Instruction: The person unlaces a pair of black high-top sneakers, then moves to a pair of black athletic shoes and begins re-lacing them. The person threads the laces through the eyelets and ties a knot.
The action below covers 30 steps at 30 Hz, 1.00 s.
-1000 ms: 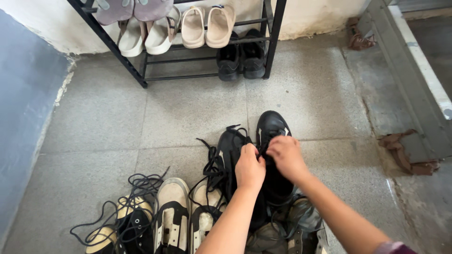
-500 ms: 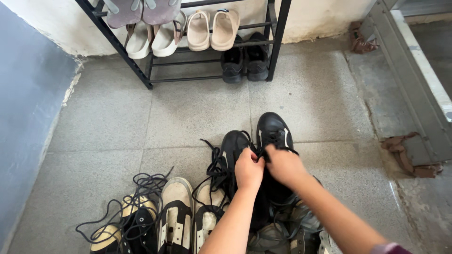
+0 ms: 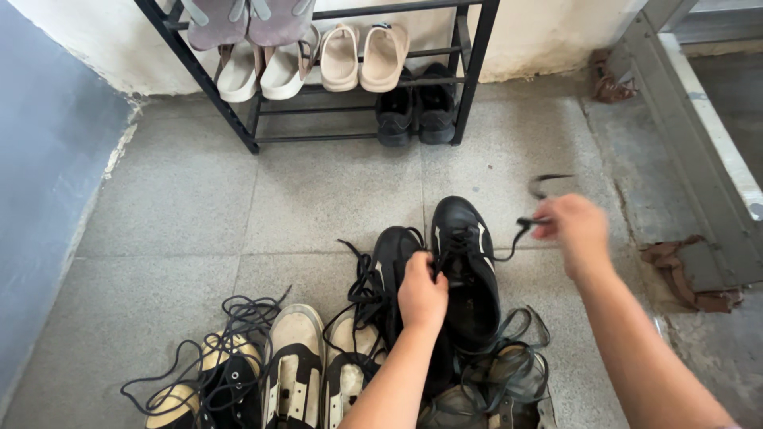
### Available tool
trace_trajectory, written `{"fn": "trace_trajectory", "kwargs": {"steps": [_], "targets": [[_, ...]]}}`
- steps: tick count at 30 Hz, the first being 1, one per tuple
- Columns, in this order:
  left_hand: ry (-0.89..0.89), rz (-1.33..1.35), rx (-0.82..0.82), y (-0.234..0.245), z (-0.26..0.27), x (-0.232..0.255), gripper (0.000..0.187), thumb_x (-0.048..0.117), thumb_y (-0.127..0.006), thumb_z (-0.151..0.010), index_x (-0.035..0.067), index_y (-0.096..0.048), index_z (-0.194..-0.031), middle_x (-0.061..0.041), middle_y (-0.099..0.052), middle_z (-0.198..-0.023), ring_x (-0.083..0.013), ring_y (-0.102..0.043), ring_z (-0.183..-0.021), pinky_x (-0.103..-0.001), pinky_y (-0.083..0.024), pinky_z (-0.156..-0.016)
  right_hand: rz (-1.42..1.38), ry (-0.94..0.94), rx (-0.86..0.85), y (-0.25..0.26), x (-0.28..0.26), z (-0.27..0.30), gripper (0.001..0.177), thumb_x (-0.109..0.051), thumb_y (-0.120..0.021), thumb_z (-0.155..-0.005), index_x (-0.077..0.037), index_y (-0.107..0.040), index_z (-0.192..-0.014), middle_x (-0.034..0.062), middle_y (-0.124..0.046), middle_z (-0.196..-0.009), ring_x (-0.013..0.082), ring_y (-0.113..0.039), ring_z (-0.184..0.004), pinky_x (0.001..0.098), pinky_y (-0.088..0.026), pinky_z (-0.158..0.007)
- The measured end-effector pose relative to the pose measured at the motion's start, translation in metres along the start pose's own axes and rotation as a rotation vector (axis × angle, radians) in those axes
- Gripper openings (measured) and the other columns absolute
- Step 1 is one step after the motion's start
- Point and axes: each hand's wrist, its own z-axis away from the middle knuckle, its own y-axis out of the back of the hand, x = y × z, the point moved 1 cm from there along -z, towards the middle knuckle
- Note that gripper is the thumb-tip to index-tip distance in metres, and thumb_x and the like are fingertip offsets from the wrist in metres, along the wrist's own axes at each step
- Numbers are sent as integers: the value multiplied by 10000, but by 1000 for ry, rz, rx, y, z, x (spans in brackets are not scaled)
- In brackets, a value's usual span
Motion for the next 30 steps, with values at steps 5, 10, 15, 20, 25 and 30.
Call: {"fn": "trace_trajectory", "kwargs": {"steps": [5, 10, 15, 20, 25, 30], "targets": [[-320, -232, -113, -6, -3, 22, 455, 13, -648, -786, 112, -685, -1228, -135, -565, -1324, -356, -593, -1106, -459, -527, -813, 810, 388, -211, -43, 29, 36, 672, -251, -848, -670, 9, -590, -1233, 255, -582, -1207, 410, -558, -1151, 485, -489, -984], [-527, -508, -224, -25, -13, 31, 273, 92, -611, -861, 41, -705, -1111, -123, -559, -1356, -332, -531, -1167, -487, -481, -856, 968, 69, -401, -65, 39, 65, 463, -224, -823, -742, -35, -635, -1120, 209, -661, -1135, 414, -645, -1071, 488, -533, -893], [-342, -431, -232, -41, -28, 24, 127, 164, -689, -869, 70, -694, -954, -137, -572, -1182, -370, -564, -1107, -482, -540, -813, 767, 136, -212, -58, 57, 62, 229, -208, -768, -808, -20, -711, -926, 222, -725, -892, 448, -692, -867, 518, -551, -766], [428, 170, 84, -46, -61, 4, 403, 394, -794, -885, 20, -649, -922, -158, -641, -1004, -373, -678, -911, -483, -557, -825, 768, 19, -199, -50, 72, 52, 252, -241, -785, -802, -13, -702, -871, 227, -719, -838, 422, -702, -822, 486, -550, -742], [891, 1181, -94, -63, -61, -23, 447, 425, -637, -976, -18, -627, -1040, -117, -710, -916, -277, -722, -902, -415, -564, -905, 784, -50, -188, -55, 66, 55, 249, -252, -774, -823, -18, -702, -866, 224, -718, -791, 407, -716, -790, 485, -552, -725], [872, 1536, -321, -58, -52, -38, 463, 426, -464, -963, 2, -646, -922, -72, -658, -747, -268, -695, -710, -441, -600, -838, 844, -2, -180, -60, 62, 58, 250, -267, -775, -825, -29, -713, -869, 231, -720, -807, 424, -708, -827, 500, -548, -755]]}}
